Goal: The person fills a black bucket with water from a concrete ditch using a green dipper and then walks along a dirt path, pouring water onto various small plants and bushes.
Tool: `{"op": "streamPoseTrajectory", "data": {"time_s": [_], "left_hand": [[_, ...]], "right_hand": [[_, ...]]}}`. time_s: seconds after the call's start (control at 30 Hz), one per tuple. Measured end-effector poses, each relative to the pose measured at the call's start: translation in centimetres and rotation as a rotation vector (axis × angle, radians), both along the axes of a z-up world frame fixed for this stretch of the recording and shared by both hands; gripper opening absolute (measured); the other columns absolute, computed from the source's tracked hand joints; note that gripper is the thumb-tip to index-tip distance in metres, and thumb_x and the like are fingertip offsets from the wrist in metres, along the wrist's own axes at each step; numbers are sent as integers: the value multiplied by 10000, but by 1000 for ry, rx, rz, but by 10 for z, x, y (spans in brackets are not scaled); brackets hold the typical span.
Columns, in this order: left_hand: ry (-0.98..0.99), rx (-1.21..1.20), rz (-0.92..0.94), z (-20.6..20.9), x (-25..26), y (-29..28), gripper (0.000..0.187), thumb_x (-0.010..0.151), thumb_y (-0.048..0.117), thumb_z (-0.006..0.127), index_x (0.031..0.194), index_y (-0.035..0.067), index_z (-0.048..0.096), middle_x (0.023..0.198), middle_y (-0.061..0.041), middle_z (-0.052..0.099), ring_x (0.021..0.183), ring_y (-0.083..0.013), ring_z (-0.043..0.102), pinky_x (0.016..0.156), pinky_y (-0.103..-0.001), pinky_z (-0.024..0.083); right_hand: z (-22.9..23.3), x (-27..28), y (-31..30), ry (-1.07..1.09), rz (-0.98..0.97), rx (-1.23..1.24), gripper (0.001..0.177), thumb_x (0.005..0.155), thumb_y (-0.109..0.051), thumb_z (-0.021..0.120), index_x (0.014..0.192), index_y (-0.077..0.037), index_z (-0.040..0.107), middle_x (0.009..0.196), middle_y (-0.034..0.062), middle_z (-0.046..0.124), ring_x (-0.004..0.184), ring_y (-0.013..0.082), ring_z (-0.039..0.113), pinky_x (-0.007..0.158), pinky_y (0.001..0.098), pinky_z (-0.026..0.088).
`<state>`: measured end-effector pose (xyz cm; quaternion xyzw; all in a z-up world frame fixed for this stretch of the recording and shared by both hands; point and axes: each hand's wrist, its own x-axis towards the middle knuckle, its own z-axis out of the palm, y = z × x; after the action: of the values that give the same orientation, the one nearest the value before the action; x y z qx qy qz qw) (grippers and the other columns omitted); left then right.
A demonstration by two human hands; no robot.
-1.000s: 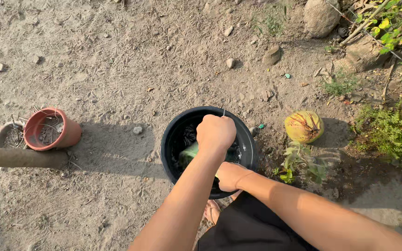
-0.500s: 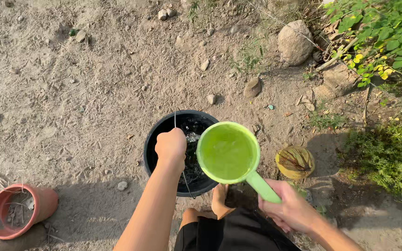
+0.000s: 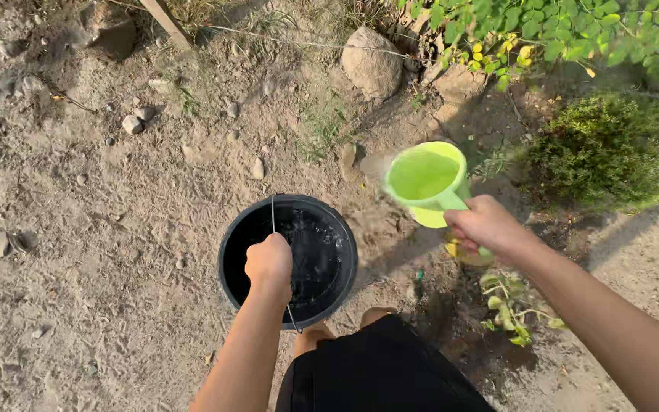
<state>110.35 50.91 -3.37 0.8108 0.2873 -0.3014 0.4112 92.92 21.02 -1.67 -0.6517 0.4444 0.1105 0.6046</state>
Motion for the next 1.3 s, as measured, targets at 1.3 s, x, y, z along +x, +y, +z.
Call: {"op": "streamPoseTrajectory", "data": {"time_s": [1.3], "left_hand": [[134, 154, -433, -32, 56, -177, 451, 920, 260, 486, 1193, -43, 678, 1182, -204, 692, 902, -324, 697, 717, -451, 565]], "right_hand": [[38, -53, -89, 4, -664, 136, 114, 907, -96, 541, 935, 14, 547, 670, 15, 512, 471, 76, 417, 422, 271, 371]]}}
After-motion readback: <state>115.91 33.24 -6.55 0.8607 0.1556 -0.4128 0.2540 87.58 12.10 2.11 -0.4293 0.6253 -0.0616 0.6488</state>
